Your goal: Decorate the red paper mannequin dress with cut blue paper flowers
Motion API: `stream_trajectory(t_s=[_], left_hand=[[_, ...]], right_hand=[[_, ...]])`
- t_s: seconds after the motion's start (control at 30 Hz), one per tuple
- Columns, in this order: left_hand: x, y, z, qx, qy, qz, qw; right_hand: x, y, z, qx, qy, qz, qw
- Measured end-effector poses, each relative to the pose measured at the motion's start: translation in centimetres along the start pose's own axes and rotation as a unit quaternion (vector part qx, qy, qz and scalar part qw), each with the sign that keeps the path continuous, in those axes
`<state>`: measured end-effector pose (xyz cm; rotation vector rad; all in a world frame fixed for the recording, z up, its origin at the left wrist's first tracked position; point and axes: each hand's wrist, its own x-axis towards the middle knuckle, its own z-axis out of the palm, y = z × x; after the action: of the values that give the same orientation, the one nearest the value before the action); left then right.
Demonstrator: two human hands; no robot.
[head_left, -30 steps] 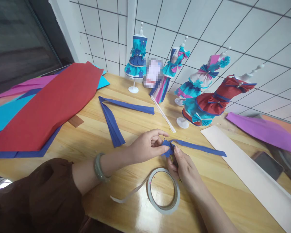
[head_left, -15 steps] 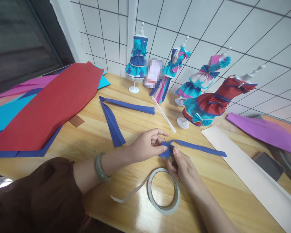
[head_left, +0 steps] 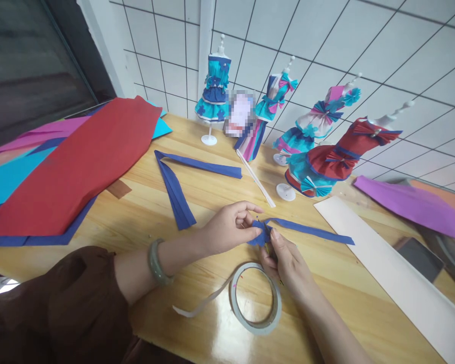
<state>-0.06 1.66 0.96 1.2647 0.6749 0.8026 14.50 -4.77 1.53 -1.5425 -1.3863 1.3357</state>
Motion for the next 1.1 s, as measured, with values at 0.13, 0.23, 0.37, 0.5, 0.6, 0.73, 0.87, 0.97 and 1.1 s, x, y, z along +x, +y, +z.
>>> stream_trajectory(t_s=[0.13, 0.23, 0.37, 0.5, 0.6, 0.73, 0.87, 0.97, 1.1], left_hand=[[-0.02, -0.01, 0.03, 0.0, 0.001, 0.001, 1.0], [-0.03, -0.1, 0.05, 0.002, -0.002, 0.002, 1.0], [-0.05, -0.13, 0.09, -0.004, -0.008, -0.001, 1.0], [-0.07, -0.11, 0.12, -0.008, -0.015, -0.005, 1.0], [-0.04, -0.14, 0.12, -0.002, -0.014, -0.006, 1.0], [0.05, -0.12, 0.08, -0.025, -0.008, 0.0, 1.0], [0.09, 0.02, 0.04, -0.035, -0.008, -0.006, 0.999], [0.07, 0.14, 0.07, -0.024, -0.01, -0.008, 1.0], [0.05, 0.06, 0.13, -0.018, -0.017, -0.003, 1.0]], right_hand=[[0.05, -0.13, 0.07, -0.009, 0.011, -0.001, 1.0], [0.06, -0.19, 0.12, -0.007, 0.017, 0.003, 1.0], [0.05, -0.38, 0.15, -0.003, 0.021, 0.006, 1.0], [0.1, -0.31, 0.07, -0.004, 0.022, 0.004, 1.0], [0.17, -0.03, -0.02, 0.0, 0.015, -0.002, 1.0], [0.15, 0.2, -0.06, -0.001, 0.019, 0.004, 1.0], [0.09, 0.11, -0.01, -0.005, 0.012, 0.0, 1.0], [0.08, -0.03, 0.01, 0.0, 0.012, 0.002, 1.0], [0.07, -0.06, -0.02, 0.003, 0.019, 0.014, 1.0]])
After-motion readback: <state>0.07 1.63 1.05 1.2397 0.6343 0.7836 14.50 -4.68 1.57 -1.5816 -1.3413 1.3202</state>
